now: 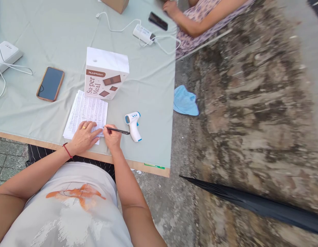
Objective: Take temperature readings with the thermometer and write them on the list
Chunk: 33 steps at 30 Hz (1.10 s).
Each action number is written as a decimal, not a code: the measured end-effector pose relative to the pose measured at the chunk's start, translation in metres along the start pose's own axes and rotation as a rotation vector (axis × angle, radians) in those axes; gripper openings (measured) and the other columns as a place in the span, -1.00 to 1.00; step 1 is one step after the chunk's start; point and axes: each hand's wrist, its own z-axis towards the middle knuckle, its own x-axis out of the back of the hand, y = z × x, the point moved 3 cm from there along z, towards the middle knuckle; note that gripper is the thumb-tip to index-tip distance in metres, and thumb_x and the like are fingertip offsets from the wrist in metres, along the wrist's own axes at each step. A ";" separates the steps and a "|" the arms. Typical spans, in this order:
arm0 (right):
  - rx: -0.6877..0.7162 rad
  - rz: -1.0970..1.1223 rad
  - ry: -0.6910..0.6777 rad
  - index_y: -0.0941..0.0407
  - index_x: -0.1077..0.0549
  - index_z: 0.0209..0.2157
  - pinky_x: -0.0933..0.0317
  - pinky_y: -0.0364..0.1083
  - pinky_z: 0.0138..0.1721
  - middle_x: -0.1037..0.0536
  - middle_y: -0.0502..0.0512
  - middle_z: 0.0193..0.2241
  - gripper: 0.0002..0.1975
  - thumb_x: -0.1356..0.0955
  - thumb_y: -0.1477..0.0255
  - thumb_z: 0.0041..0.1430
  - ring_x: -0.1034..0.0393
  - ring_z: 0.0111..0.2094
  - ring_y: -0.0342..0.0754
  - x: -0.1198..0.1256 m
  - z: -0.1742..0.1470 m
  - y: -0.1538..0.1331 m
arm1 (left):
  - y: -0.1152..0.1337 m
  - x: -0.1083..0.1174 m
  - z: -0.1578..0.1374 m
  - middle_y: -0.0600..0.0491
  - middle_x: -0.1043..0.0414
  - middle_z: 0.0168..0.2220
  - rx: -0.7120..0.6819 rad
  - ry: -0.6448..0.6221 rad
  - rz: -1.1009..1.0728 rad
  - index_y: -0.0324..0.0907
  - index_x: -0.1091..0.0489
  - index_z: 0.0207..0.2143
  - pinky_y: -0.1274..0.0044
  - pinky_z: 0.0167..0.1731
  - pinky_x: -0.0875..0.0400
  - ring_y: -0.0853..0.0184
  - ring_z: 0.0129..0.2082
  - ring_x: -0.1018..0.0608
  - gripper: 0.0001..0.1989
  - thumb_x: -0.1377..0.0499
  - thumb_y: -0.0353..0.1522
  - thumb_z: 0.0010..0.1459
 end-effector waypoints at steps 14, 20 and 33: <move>-0.036 -0.004 0.033 0.08 -0.51 -0.44 -0.31 -0.10 -0.35 -0.53 -0.01 -0.52 -0.77 -0.29 0.25 0.08 -0.34 -0.48 -0.10 0.002 -0.002 -0.002 | 0.000 0.000 0.000 -0.16 -0.38 0.07 -0.001 -0.005 0.007 -0.09 -0.44 0.06 0.16 0.17 -0.24 0.05 0.09 -0.40 -0.71 -0.17 -0.30 0.31; -0.004 -0.015 0.015 0.08 -0.50 -0.44 -0.31 -0.10 -0.35 -0.52 -0.01 -0.52 -0.78 -0.29 0.26 0.09 -0.33 -0.50 -0.11 0.000 -0.001 0.000 | -0.001 -0.001 -0.001 -0.16 -0.38 0.08 0.004 0.012 0.008 -0.09 -0.45 0.06 0.16 0.15 -0.26 0.04 0.09 -0.40 -0.71 -0.19 -0.30 0.30; 0.084 0.056 0.116 0.11 -0.53 -0.29 -0.36 -0.08 -0.29 -0.53 0.03 -0.42 -0.77 -0.31 0.26 0.19 -0.41 -0.40 -0.09 0.000 -0.004 0.006 | -0.001 0.000 -0.002 -0.14 -0.41 0.04 -0.007 0.049 0.072 -0.11 -0.46 0.03 0.19 0.13 -0.30 0.07 0.06 -0.43 -0.74 -0.18 -0.29 0.32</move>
